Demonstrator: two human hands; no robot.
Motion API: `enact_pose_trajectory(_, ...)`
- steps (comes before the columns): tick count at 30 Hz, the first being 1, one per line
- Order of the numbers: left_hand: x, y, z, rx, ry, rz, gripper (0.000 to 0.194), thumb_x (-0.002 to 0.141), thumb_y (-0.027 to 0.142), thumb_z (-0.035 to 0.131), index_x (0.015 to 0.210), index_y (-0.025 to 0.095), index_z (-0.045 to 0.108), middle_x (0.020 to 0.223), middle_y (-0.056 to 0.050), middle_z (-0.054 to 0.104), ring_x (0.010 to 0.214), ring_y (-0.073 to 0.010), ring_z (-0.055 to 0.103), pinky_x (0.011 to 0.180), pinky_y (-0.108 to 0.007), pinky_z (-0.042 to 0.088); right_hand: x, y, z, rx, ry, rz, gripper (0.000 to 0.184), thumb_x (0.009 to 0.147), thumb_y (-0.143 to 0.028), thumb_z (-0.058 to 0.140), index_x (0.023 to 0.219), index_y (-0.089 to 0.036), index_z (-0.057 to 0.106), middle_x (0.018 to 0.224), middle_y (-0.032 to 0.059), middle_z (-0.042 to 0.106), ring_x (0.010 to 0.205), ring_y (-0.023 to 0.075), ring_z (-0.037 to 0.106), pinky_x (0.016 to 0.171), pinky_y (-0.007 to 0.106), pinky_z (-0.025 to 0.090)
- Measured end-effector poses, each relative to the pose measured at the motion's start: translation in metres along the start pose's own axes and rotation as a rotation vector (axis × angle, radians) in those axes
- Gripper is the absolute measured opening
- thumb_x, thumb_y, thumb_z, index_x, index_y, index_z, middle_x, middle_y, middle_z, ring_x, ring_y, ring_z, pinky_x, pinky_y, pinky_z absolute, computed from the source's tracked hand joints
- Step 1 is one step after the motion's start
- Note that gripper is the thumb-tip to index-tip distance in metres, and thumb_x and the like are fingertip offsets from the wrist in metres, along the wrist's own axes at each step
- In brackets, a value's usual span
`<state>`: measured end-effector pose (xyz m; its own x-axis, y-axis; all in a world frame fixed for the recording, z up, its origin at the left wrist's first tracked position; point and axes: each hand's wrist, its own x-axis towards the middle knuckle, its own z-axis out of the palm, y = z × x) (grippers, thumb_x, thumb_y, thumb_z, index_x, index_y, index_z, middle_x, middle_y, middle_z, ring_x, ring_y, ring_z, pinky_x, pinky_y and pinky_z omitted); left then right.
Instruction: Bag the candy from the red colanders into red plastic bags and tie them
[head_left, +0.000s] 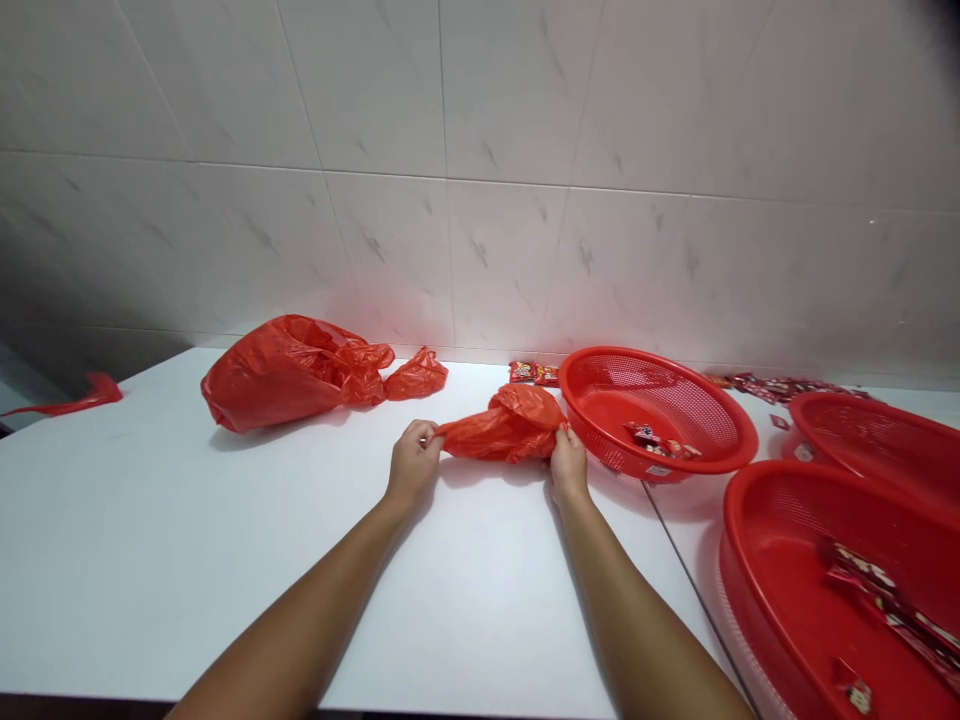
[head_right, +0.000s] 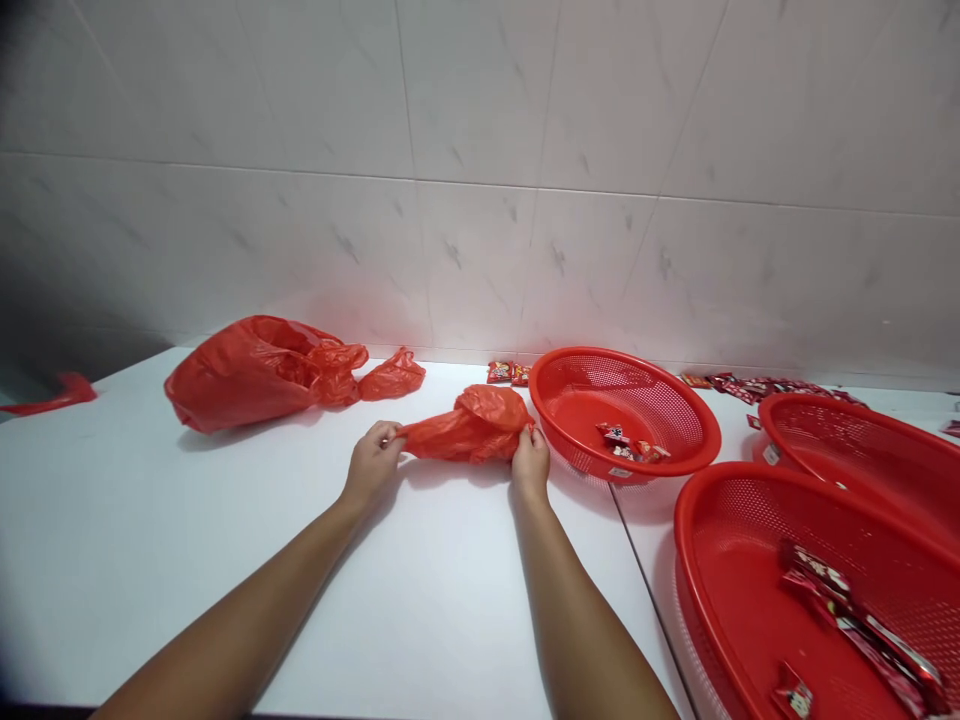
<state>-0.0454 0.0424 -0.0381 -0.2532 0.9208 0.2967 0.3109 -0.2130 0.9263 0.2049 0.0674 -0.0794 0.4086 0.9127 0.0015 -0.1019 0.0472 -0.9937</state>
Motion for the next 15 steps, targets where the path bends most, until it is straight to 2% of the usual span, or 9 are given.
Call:
enact_pose_trajectory(4,0.024,-0.017,-0.010,-0.236,0.204,-0.196,0.014,0.080,0.033,0.058,0.074,0.022,0.054,0.074,-0.002,0.060,0.071,-0.0192,0.059,0.064,-0.030,0.050,0.007,0.005,-0.003,0.161,0.116,0.144,0.052,0.084,-0.055,0.056,0.114,-0.015,0.066,0.090,0.0077,0.072,0.066,0.0188,0.062,0.049,0.027,0.045)
enact_pose_trajectory(7,0.039,-0.021,-0.019,-0.407,0.314,-0.307,0.018,0.084,0.033,0.052,0.094,0.020,0.059,0.092,-0.008,0.070,0.081,-0.0224,0.069,0.066,-0.033,0.056,0.008,0.007,-0.003,0.275,0.157,0.196,0.047,0.083,-0.052,0.059,0.115,-0.017,0.064,0.089,0.0052,0.071,0.064,0.0176,0.061,0.047,0.025,0.043)
enact_pose_trajectory(10,0.044,-0.019,-0.025,-0.513,0.335,-0.375,0.024,0.089,0.032,0.049,0.108,0.021,0.058,0.109,-0.012,0.074,0.094,-0.0262,0.074,0.072,-0.038,0.060,0.006,0.008,-0.002,0.369,0.148,0.216,0.039,0.084,-0.046,0.057,0.111,-0.019,0.061,0.085,0.0022,0.069,0.063,0.0169,0.061,0.049,0.025,0.045)
enact_pose_trajectory(13,0.039,-0.019,-0.024,-0.528,0.294,-0.398,0.026,0.095,0.034,0.046,0.115,0.022,0.057,0.115,-0.014,0.074,0.101,-0.0288,0.076,0.075,-0.042,0.062,0.000,0.005,0.001,0.441,0.105,0.213,0.034,0.083,-0.042,0.060,0.110,-0.021,0.060,0.086,0.0002,0.069,0.066,0.0168,0.063,0.052,0.025,0.048)
enact_pose_trajectory(15,0.036,-0.021,-0.019,-0.484,0.253,-0.388,0.025,0.096,0.036,0.051,0.115,0.022,0.057,0.115,-0.014,0.074,0.101,-0.0284,0.076,0.077,-0.042,0.062,-0.004,0.001,0.004,0.479,0.073,0.195,0.035,0.082,-0.038,0.061,0.113,-0.022,0.062,0.092,-0.0004,0.071,0.074,0.0173,0.067,0.060,0.027,0.054)
